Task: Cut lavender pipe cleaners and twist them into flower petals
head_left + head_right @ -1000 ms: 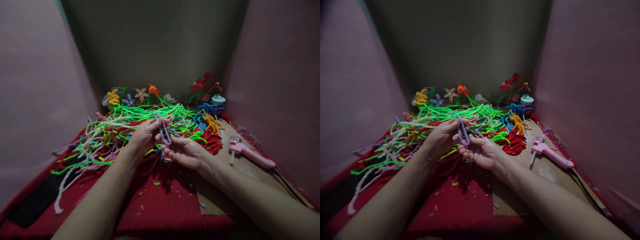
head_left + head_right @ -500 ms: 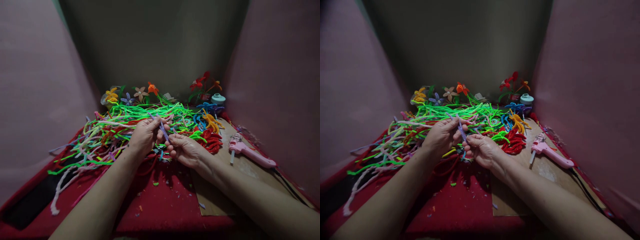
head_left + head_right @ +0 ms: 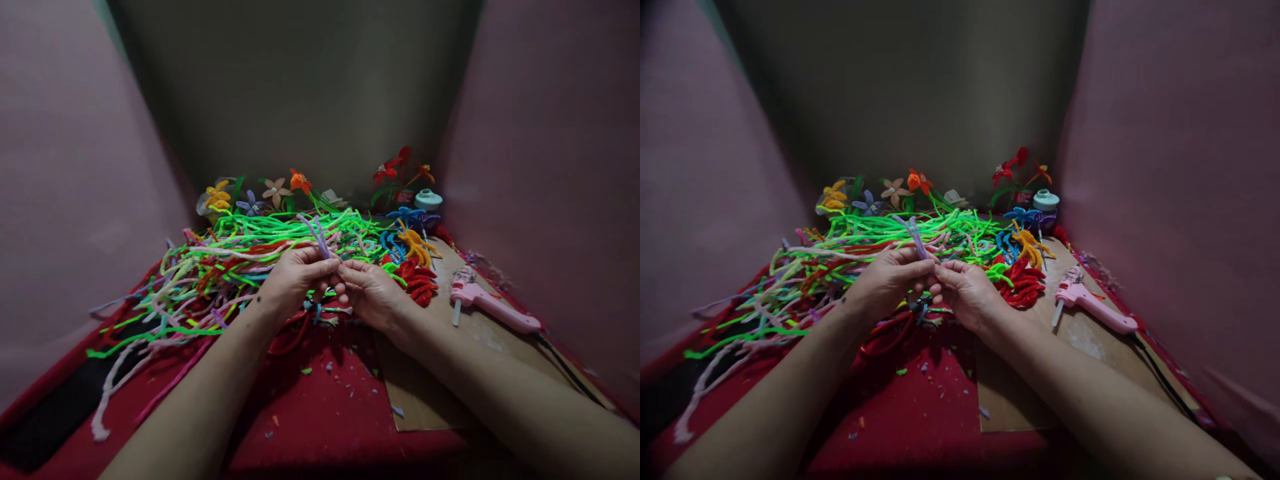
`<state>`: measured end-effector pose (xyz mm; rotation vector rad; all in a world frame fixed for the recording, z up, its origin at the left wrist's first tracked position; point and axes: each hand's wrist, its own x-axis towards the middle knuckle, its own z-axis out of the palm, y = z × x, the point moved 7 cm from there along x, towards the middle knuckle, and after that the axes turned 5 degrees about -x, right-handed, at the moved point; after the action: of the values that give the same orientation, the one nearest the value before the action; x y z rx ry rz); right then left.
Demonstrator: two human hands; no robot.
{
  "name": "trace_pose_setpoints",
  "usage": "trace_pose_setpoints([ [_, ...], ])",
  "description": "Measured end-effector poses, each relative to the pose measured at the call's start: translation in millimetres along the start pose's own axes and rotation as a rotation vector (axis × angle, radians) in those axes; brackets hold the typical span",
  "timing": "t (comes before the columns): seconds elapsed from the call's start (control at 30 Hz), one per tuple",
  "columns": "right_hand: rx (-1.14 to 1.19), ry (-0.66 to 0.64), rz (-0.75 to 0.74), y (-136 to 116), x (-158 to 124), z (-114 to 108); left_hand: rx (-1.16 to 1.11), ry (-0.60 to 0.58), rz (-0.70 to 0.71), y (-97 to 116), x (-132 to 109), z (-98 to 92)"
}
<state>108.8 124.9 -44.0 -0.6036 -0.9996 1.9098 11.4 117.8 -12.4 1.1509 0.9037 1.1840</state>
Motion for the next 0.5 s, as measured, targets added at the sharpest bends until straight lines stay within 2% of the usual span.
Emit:
trace_pose_setpoints([
  [0.17, -0.177, -0.118, 0.051, -1.0, -2.2, 4.3, -0.010, 0.039, -0.020, -1.0, 3.6, -8.1],
  [0.23, -0.266, -0.125, 0.049, -1.3, -3.5, 4.5, 0.001, 0.044, -0.034, -2.3, 3.2, -7.0],
  [0.33, -0.327, -0.053, 0.011, -2.8, -4.8, 2.5, 0.019, 0.119, 0.008, -2.9, 0.3, -3.9],
  [0.5, -0.266, 0.055, 0.018, 1.4, -7.5, 1.4, 0.013, 0.229, 0.096, -0.7, -4.1, -1.7],
])
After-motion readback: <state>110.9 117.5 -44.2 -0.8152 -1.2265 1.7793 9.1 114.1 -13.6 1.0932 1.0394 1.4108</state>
